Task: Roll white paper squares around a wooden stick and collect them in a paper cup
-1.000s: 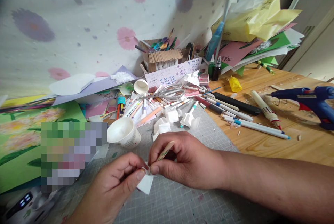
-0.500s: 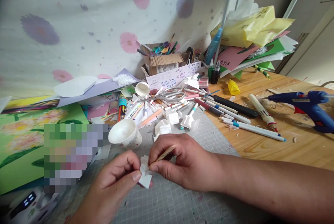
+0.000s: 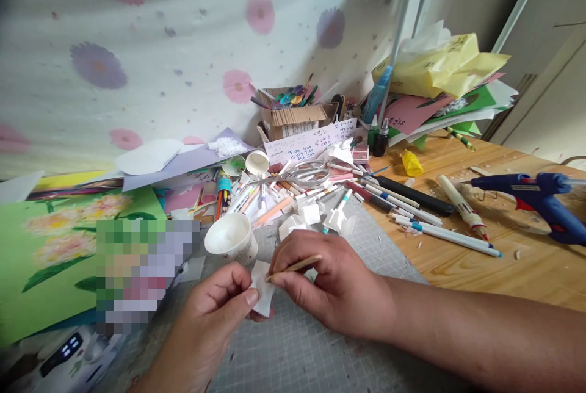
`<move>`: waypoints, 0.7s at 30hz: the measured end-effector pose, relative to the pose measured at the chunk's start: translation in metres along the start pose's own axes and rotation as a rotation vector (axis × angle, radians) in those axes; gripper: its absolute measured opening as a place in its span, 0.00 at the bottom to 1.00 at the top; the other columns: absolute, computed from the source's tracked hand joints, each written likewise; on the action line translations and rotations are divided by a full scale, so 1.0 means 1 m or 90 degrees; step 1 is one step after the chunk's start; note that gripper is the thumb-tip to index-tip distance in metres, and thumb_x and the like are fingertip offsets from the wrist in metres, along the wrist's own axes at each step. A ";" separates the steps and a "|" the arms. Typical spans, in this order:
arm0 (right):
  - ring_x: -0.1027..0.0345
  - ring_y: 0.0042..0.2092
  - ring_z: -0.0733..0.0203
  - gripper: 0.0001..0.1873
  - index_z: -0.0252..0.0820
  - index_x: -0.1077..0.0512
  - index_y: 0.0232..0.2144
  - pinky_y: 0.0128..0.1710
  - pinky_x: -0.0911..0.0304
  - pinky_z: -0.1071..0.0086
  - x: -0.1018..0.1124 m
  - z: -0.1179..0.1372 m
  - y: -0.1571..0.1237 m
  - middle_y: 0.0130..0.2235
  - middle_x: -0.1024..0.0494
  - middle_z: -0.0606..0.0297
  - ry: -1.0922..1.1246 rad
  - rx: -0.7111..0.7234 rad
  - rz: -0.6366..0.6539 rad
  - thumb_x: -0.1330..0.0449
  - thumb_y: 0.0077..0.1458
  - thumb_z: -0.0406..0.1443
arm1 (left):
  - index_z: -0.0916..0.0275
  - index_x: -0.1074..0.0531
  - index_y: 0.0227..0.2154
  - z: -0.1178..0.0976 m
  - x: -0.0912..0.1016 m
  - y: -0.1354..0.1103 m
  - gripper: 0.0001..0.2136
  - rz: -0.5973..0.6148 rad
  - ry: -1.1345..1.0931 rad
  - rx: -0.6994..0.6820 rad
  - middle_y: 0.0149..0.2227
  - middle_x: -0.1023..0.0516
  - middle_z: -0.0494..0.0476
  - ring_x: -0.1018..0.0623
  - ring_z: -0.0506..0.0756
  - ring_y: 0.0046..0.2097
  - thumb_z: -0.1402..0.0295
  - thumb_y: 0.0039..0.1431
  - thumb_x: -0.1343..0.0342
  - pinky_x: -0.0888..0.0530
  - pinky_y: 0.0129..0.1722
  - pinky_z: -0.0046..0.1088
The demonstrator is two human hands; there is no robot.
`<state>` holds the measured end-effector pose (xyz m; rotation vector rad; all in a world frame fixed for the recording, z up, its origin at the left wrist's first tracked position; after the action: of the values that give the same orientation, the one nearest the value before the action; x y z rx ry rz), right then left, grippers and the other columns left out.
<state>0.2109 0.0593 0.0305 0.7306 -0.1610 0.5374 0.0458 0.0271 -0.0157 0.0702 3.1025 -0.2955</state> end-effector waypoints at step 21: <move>0.30 0.32 0.64 0.06 0.38 0.27 0.30 0.33 0.34 0.70 -0.017 -0.041 0.065 0.30 0.23 0.63 0.092 -0.110 -0.106 0.37 0.54 0.36 | 0.61 0.30 0.21 0.000 0.001 0.002 0.09 0.004 -0.063 -0.012 0.22 0.26 0.49 0.27 0.52 0.28 0.69 0.55 0.42 0.29 0.32 0.28</move>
<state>0.1612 0.1203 0.0327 0.5300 -0.0111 0.4100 0.0452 0.0289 -0.0157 0.0626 3.0064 -0.2616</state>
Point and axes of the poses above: each hand's wrist, its own y-axis towards the middle knuckle, its own x-axis out of the back of the hand, z = x × y, the point moved 4 cm from there along y, towards the middle knuckle
